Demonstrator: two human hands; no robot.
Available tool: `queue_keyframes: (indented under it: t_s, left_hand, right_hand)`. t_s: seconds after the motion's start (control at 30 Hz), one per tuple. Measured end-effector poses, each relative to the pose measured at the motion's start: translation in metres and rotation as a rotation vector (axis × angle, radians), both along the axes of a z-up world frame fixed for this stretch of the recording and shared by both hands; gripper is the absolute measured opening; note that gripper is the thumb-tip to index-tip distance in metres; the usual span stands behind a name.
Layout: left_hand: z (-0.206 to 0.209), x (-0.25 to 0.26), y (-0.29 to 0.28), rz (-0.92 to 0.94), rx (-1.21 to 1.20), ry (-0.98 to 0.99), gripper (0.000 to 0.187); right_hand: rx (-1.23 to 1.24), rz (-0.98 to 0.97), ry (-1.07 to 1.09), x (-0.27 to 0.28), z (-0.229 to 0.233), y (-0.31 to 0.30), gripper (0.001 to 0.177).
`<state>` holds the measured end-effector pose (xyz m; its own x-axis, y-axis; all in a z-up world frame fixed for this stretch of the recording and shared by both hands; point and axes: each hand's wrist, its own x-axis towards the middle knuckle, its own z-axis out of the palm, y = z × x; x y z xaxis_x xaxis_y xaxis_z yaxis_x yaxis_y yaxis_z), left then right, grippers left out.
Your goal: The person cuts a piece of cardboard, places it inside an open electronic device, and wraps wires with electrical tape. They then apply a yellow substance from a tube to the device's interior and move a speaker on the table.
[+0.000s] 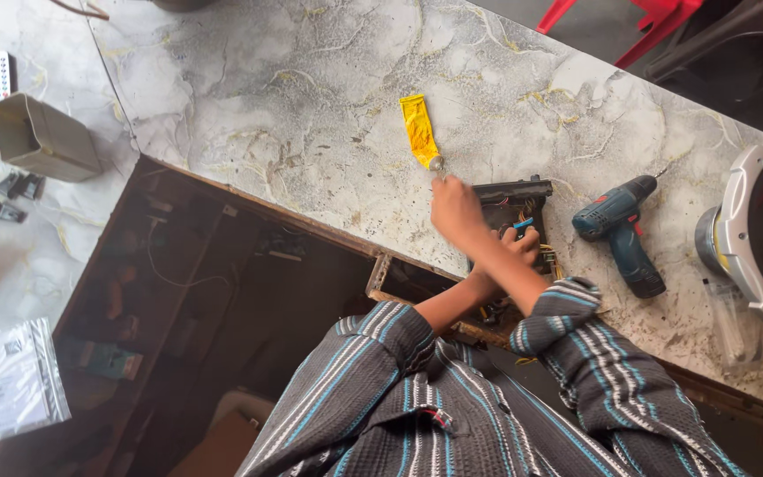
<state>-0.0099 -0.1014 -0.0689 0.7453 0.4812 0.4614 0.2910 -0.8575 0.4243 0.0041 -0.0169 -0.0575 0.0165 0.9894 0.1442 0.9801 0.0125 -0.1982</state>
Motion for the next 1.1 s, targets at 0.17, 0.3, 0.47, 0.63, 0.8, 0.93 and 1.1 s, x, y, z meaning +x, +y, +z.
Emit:
queue_keyframes:
  t_s: [0.17,0.3,0.47,0.63,0.8,0.93,1.1]
  left_hand:
    - [-0.005,0.005,-0.006,0.085,0.071,-0.04,0.028]
    - [-0.009,0.008,-0.009,0.107,0.066,-0.034,0.024]
    - [-0.003,0.007,-0.005,0.142,0.104,-0.1,0.027]
    - [0.008,-0.004,-0.001,0.076,0.065,-0.046,0.035]
    - [0.012,-0.007,0.0,0.064,0.068,-0.06,0.035]
    - [0.01,-0.007,0.0,0.053,0.058,-0.075,0.031]
    - [0.005,-0.005,-0.001,0.058,0.047,-0.087,0.025]
  right_hand:
    - [-0.058,-0.092,0.032,-0.045,0.018,-0.026,0.013]
    - [0.23,-0.089,0.248,-0.036,0.029,-0.03,0.019]
    - [0.17,-0.589,0.689,-0.023,0.031,-0.022,0.01]
    - [0.24,-0.704,0.628,-0.033,0.014,-0.005,0.009]
    - [0.333,-0.628,0.643,-0.034,-0.004,0.007,0.004]
    - [0.384,-0.642,0.622,-0.037,-0.011,0.009,0.008]
    - [0.358,-0.647,0.618,-0.039,-0.015,0.01,0.01]
